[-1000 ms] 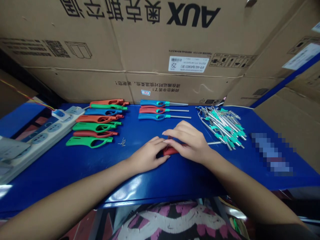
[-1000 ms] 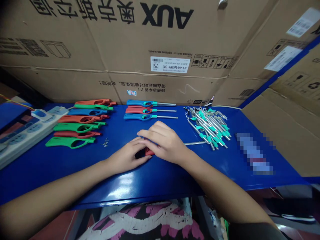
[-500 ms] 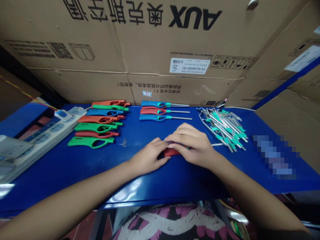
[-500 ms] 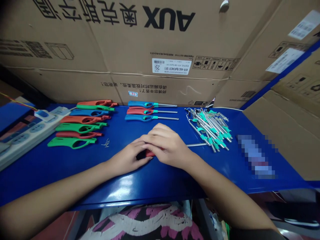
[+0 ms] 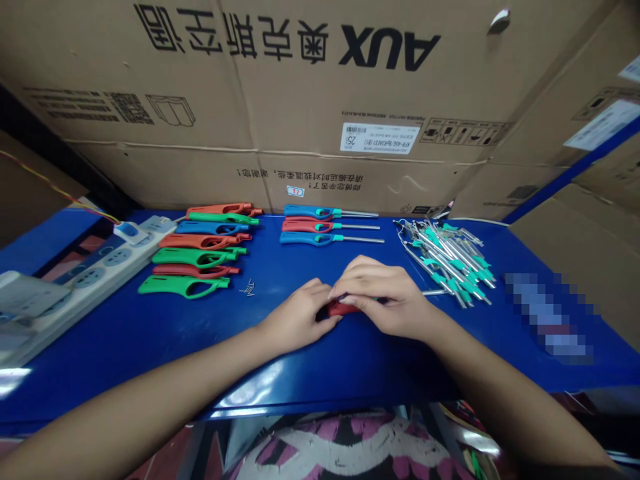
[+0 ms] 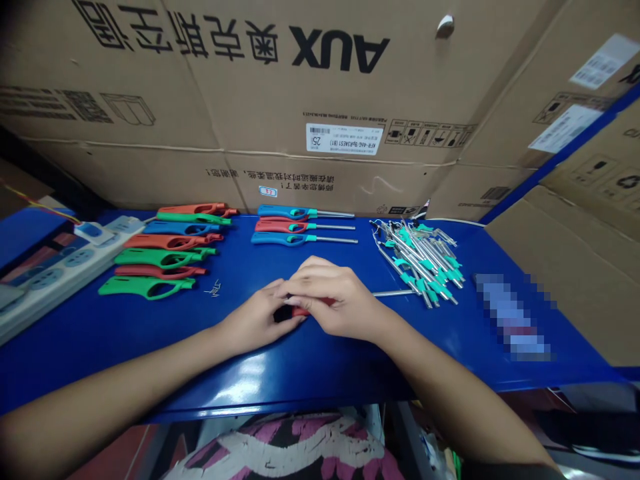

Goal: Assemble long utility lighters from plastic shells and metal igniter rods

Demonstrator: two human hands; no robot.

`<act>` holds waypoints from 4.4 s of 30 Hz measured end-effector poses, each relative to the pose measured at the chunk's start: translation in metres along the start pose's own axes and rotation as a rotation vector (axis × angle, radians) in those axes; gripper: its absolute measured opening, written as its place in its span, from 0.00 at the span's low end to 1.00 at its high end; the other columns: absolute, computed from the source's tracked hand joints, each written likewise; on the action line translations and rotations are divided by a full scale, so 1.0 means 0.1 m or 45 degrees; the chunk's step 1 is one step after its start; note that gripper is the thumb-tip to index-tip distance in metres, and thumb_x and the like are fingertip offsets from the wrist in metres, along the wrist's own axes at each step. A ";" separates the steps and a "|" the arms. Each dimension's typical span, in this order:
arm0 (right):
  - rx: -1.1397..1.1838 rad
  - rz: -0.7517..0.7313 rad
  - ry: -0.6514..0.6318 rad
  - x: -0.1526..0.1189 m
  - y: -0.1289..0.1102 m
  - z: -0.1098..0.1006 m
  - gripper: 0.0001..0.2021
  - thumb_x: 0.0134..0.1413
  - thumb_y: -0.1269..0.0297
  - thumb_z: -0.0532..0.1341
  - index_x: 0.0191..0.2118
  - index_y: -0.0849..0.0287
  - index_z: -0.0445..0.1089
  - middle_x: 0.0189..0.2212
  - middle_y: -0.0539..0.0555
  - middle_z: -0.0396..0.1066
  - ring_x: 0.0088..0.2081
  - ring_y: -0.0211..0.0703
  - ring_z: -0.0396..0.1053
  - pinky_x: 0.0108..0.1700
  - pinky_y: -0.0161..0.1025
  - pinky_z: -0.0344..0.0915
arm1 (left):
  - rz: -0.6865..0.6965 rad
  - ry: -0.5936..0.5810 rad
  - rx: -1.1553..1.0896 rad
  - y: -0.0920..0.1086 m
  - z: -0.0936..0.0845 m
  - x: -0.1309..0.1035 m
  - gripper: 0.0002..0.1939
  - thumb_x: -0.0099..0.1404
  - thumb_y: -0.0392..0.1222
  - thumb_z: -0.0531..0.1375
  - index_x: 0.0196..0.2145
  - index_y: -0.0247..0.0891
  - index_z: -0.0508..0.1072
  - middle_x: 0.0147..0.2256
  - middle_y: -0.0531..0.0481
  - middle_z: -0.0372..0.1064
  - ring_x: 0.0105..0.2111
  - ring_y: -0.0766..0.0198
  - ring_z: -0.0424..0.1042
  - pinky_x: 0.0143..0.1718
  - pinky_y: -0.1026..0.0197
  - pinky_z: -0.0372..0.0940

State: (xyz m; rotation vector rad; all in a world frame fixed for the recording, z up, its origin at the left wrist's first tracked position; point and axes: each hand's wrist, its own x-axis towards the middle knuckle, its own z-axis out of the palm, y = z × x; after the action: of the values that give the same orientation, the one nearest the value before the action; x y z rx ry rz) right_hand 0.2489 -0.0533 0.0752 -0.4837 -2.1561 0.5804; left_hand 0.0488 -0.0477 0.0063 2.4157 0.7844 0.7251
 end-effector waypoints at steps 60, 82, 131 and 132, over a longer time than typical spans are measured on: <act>-0.921 0.527 0.169 -0.52 0.57 -0.88 0.04 0.58 0.69 0.58 0.34 0.58 0.69 0.31 0.53 0.72 0.28 0.41 0.70 0.35 0.39 0.68 | -0.183 -0.192 0.836 -1.08 -1.17 0.77 0.19 0.70 0.42 0.51 0.50 0.31 0.75 0.44 0.37 0.68 0.46 0.50 0.71 0.50 0.51 0.67; -0.922 0.668 -0.123 -0.55 0.62 -0.78 0.06 0.60 0.69 0.56 0.39 0.58 0.71 0.43 0.57 0.69 0.38 0.45 0.72 0.42 0.43 0.70 | -0.431 0.026 0.903 -0.86 -1.26 0.69 0.18 0.67 0.51 0.55 0.48 0.41 0.76 0.48 0.46 0.73 0.46 0.55 0.74 0.43 0.59 0.67; -0.485 0.173 -0.378 -0.46 0.42 -0.19 0.07 0.63 0.65 0.60 0.46 0.54 0.71 0.50 0.59 0.66 0.51 0.48 0.66 0.53 0.46 0.67 | -0.301 -0.078 0.121 0.26 -0.15 0.38 0.10 0.61 0.35 0.65 0.37 0.43 0.67 0.33 0.53 0.75 0.38 0.57 0.74 0.38 0.56 0.66; -0.484 0.190 -0.410 -0.46 0.43 -0.20 0.06 0.64 0.65 0.59 0.43 0.55 0.72 0.49 0.58 0.66 0.49 0.47 0.66 0.51 0.46 0.67 | -0.306 -0.070 0.037 0.26 -0.14 0.37 0.11 0.61 0.35 0.65 0.37 0.43 0.67 0.34 0.53 0.75 0.38 0.58 0.74 0.38 0.57 0.66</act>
State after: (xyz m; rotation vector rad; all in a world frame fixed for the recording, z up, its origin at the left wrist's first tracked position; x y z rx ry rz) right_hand 0.2976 -0.0372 0.0333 -0.8077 -2.5695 0.3421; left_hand 0.0753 -0.0384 0.0441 2.3032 1.0461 0.5538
